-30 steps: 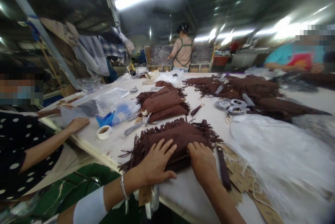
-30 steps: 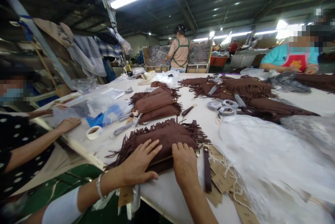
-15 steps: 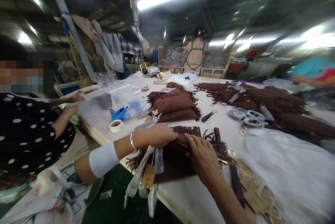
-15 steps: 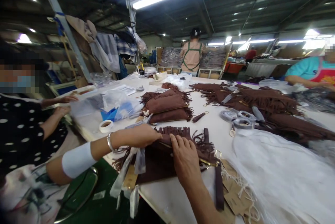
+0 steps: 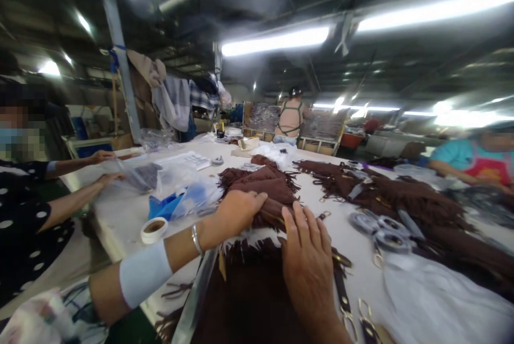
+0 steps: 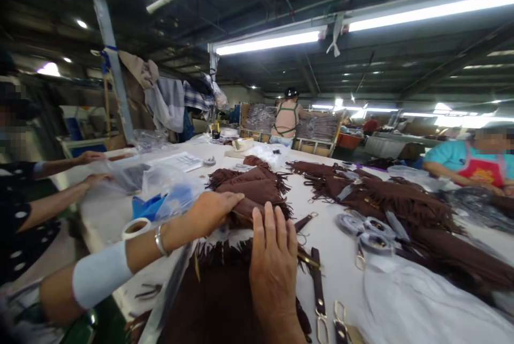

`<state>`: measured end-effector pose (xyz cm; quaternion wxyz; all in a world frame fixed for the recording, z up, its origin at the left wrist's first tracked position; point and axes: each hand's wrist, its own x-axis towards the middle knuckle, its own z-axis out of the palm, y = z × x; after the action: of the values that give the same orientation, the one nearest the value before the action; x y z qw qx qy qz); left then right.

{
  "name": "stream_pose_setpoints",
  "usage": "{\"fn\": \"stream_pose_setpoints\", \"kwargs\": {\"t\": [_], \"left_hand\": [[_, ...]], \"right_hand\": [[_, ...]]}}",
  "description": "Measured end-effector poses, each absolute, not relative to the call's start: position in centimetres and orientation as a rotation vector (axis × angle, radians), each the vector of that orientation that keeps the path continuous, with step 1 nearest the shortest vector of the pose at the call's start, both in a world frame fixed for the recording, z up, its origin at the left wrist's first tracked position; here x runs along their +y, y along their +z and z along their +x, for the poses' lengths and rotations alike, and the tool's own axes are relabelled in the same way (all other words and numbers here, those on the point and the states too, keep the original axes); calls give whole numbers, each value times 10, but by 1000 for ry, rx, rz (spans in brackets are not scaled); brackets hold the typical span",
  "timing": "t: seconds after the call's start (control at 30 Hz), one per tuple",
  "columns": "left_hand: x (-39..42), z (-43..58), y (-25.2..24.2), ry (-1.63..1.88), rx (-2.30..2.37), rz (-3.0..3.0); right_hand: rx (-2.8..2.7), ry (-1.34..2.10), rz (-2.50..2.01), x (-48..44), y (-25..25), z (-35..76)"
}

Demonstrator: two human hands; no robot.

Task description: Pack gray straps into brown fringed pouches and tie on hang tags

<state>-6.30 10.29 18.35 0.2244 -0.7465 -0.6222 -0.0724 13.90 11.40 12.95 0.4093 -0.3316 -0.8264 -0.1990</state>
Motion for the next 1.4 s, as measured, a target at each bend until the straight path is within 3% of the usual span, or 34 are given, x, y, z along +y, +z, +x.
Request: {"fn": "stream_pose_setpoints", "kwargs": {"t": [0.17,0.3,0.5,0.73,1.0,1.13,1.23,1.4], "left_hand": [[175,-92,204,-276,-1851,-1764],[215,-107,160,-244,-1909,-1789],[219,-115,82,-79,-1923,-2076],[189,-108,25,-129,-1663,-2289],[137,-105,53,-102,-1661,-2355],[47,-59,37,-360,-1660,-2563],[-3,-65,16,-347,-1700,-2691],[2,-127,15,-271,-1851,-2517]], "right_hand": [[-2019,-559,-713,109,102,142],[-2147,-633,-589,110,39,150],[-2538,-42,-913,94,-30,153],[-2790,267,-1018,80,5,159],[-2866,325,-808,45,-1,189],[-2831,296,-956,39,14,201],[-2762,305,-1035,34,28,206],[-2691,264,-1099,29,39,210]]}}
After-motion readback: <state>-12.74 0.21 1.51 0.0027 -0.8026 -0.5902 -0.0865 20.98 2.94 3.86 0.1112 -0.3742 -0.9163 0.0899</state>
